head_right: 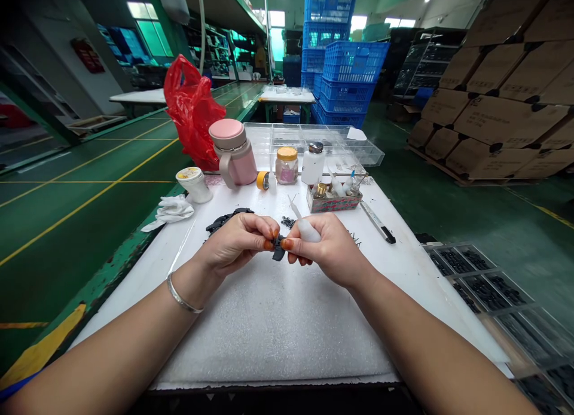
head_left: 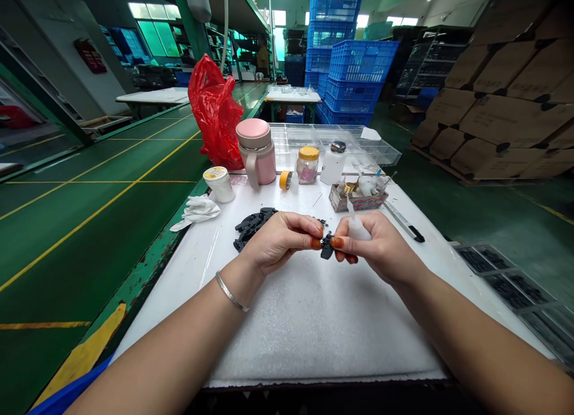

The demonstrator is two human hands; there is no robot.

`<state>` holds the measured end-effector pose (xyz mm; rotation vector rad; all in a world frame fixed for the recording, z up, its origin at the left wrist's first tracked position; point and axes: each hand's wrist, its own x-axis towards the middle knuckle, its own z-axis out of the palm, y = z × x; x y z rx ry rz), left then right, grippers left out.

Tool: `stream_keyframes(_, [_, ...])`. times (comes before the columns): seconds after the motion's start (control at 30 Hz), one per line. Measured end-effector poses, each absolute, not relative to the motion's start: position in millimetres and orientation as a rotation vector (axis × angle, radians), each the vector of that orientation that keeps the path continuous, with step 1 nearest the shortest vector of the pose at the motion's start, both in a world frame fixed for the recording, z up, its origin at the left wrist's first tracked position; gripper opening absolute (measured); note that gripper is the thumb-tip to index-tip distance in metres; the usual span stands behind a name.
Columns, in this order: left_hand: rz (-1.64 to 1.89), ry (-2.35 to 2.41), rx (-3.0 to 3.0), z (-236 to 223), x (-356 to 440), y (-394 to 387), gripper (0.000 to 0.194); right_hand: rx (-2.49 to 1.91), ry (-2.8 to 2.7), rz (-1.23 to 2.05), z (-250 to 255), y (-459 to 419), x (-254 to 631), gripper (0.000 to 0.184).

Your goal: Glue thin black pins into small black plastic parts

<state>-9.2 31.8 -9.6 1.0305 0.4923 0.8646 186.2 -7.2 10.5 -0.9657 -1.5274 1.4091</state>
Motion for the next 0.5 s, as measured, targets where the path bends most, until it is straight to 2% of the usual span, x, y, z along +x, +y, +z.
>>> stream_keyframes(0.33, [0.870,0.529,1.101,-12.1,-9.2,32.9,0.016,-1.034,-1.603,1.315,14.6,-8.9,183.5,0.021])
stream_keyframes(0.5, [0.846,0.541,1.049,-11.9,-9.5,33.3,0.017,-1.001,-1.558,1.377,12.4,-6.1,185.1,0.023])
